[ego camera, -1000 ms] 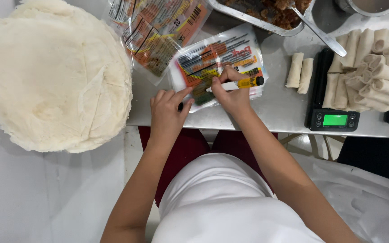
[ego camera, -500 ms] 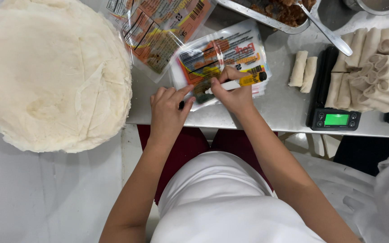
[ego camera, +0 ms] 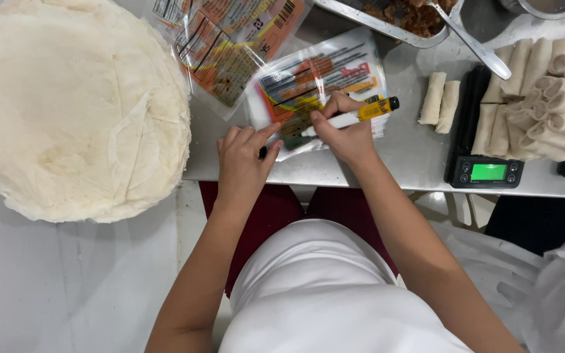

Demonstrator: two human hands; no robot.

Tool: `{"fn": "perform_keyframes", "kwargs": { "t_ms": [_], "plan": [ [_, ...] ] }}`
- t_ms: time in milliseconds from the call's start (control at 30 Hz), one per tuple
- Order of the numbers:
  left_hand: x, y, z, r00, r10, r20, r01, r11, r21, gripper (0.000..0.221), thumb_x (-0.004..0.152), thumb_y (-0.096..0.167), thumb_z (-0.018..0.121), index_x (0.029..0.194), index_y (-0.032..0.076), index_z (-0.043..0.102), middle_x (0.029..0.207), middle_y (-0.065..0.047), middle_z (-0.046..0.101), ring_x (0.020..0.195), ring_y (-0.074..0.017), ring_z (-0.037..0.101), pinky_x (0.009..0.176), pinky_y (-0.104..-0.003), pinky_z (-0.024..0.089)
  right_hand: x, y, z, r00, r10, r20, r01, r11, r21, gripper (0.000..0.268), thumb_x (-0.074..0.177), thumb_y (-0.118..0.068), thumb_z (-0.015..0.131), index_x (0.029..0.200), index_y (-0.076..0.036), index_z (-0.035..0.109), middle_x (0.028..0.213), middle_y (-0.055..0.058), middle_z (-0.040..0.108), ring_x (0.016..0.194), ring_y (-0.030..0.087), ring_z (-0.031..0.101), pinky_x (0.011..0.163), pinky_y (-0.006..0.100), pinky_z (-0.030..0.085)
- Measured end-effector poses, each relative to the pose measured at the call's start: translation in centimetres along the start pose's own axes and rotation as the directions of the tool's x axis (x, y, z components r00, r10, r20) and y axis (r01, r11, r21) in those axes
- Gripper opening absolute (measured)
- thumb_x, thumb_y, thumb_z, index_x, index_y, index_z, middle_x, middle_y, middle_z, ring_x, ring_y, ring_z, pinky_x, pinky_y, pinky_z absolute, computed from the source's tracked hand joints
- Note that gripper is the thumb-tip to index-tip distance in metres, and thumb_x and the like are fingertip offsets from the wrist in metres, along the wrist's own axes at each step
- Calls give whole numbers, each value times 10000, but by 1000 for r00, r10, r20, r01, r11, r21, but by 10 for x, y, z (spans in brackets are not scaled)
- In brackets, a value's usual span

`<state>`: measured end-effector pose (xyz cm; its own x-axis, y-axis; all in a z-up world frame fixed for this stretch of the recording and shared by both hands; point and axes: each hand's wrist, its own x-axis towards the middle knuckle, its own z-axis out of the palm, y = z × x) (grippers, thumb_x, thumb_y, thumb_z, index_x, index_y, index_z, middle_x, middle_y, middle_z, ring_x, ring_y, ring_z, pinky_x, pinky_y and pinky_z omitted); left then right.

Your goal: The person marks a stack of food packaging wrappers with a pen and then organizes the wrappers by hand on a metal table.

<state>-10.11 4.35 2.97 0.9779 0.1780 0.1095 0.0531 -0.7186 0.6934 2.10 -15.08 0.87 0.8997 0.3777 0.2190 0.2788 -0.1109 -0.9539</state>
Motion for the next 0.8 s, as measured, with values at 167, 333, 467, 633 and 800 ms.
{"fn": "perform_keyframes", "kwargs": {
  "t_ms": [167, 333, 467, 633, 800],
  "plan": [
    [0, -4, 4, 1000, 9, -12, -9, 1000, 2, 292, 912, 273, 800, 1199, 242, 760, 724, 18, 531, 868, -202, 590, 822, -372, 414, -5, 6, -8, 998, 0, 67, 2, 1000, -25, 309, 839, -28, 784, 629, -72, 561, 531, 65, 521, 525, 133, 444, 525, 307, 358],
    [-1, -3, 4, 1000, 14, -11, -14, 1000, 9, 298, 916, 278, 794, 1209, 247, 754, 733, 27, 531, 878, -198, 593, 823, -370, 414, -5, 0, -5, 996, -33, 79, 38, 997, -70, 300, 853, -23, 751, 639, -73, 548, 533, 82, 515, 522, 158, 460, 537, 318, 373],
    [0, 0, 1, 1000, 17, -11, -17, 1000, 19, 302, 911, 281, 795, 1209, 243, 755, 734, 12, 535, 874, -210, 595, 819, -372, 422, -3, 0, -5, 996, -32, 82, 37, 997, -66, 299, 853, -3, 743, 628, -73, 558, 533, 81, 527, 494, 155, 445, 508, 301, 353],
    [1, 0, 2, 1000, 15, -16, -15, 1000, 4, 307, 902, 270, 805, 1206, 255, 763, 731, 26, 535, 869, -196, 595, 825, -356, 415, 2, 14, -27, 1000, -4, 28, 2, 998, 68, 276, 855, -46, 786, 663, -71, 590, 600, 70, 562, 568, 142, 462, 554, 310, 372],
    [1, 0, 2, 999, 31, -12, -31, 999, 26, 309, 896, 284, 808, 1201, 255, 766, 736, 8, 544, 868, -202, 602, 828, -363, 419, 10, 25, -65, 998, 1, -60, -1, 1000, 12, 284, 880, 8, 744, 684, -40, 544, 586, 61, 510, 551, 121, 413, 521, 291, 317]
  ]
}}
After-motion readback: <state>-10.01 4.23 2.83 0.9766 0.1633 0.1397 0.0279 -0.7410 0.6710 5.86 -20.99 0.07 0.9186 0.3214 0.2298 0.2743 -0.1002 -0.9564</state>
